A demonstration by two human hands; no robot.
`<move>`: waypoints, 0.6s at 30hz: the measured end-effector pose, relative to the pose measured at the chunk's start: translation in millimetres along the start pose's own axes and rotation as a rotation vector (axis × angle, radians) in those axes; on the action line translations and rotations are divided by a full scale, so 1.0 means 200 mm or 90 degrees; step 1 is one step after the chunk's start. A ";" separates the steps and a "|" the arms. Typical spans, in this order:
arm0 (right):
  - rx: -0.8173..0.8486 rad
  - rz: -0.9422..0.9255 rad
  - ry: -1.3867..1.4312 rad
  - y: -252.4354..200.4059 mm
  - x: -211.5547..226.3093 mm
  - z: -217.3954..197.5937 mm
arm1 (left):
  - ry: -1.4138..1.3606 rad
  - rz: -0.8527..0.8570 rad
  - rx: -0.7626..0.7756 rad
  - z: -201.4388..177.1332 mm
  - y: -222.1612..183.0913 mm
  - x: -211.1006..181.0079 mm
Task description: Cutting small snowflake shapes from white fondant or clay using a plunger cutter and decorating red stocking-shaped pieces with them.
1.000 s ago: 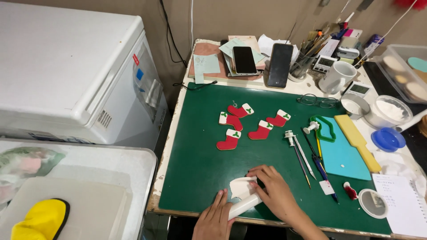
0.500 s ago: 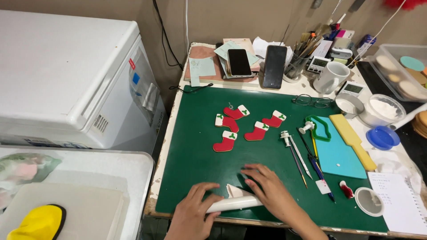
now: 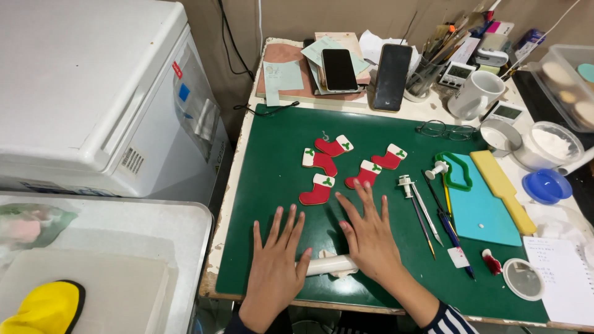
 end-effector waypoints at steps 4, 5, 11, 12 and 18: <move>0.009 0.004 0.009 -0.10 0.02 -0.01 | -0.023 -0.002 0.004 0.04 -0.09 -0.02; 0.020 -0.020 -0.013 -0.15 0.04 -0.01 | 0.121 0.019 -0.038 0.04 -0.14 -0.03; -0.031 -0.037 -0.057 -0.18 0.04 0.01 | 0.036 -0.035 -0.001 0.09 -0.18 -0.05; -0.026 -0.031 -0.048 -0.15 0.03 0.01 | 0.063 -0.036 -0.015 0.08 -0.16 -0.04; -0.070 0.032 0.056 0.02 -0.01 -0.01 | 0.075 -0.074 -0.032 -0.04 0.03 -0.02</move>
Point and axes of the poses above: each hand's wrist, its own y-axis towards the middle knuckle, its own z-axis out of the palm, x = y × z, the point moved 8 cm from there along y, towards the middle knuckle, and after that the axes turned 4 degrees about -x, right-handed, at the moved point
